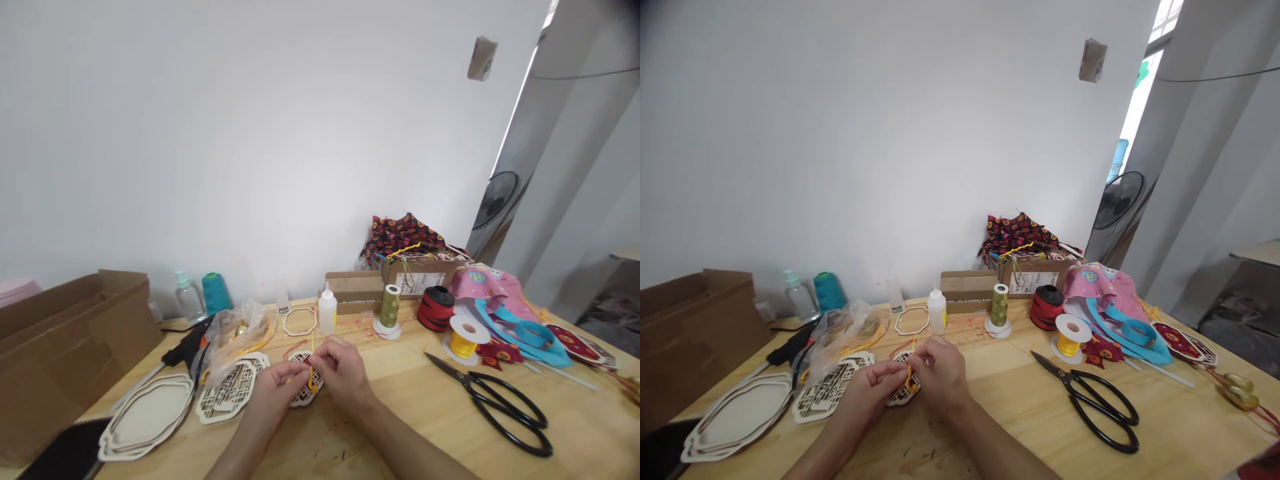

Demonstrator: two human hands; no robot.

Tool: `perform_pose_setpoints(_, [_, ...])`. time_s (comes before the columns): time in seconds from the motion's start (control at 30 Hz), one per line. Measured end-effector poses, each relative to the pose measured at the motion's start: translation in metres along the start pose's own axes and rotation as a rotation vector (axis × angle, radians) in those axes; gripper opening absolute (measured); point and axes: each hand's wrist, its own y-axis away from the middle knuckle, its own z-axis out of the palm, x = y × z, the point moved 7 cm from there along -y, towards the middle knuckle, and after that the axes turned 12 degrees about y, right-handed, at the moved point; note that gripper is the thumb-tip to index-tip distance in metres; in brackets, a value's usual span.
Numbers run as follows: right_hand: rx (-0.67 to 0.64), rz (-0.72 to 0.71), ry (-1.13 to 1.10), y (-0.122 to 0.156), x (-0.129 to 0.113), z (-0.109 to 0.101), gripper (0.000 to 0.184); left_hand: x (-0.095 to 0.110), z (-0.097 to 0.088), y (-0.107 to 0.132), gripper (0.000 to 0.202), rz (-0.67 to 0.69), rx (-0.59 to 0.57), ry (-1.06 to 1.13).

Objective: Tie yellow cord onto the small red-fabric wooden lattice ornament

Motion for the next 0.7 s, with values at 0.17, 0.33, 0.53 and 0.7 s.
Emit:
perform_pose_setpoints(0.17, [0.004,0.035,0.014,-0.0004,0.0023,0.0001,0.014,-0.0038,-0.0015,-0.0031,0.024,0.004,-0.001,0.007])
perform_pose_setpoints(0.33, [0.014,0.021,-0.025,-0.0009,0.0021,-0.0007,0.014,-0.0053,-0.0027,-0.0046,0.027,0.011,-0.009,0.005])
perform_pose_setpoints(0.53, [0.022,0.02,-0.026,-0.0005,0.0003,-0.0015,0.014,-0.0042,-0.0035,-0.0045,0.024,0.017,-0.005,-0.017])
perform_pose_setpoints(0.7, [0.018,0.009,-0.024,-0.0003,0.0,-0.0015,0.013,-0.0031,-0.0014,-0.0032,0.025,0.014,-0.006,-0.018])
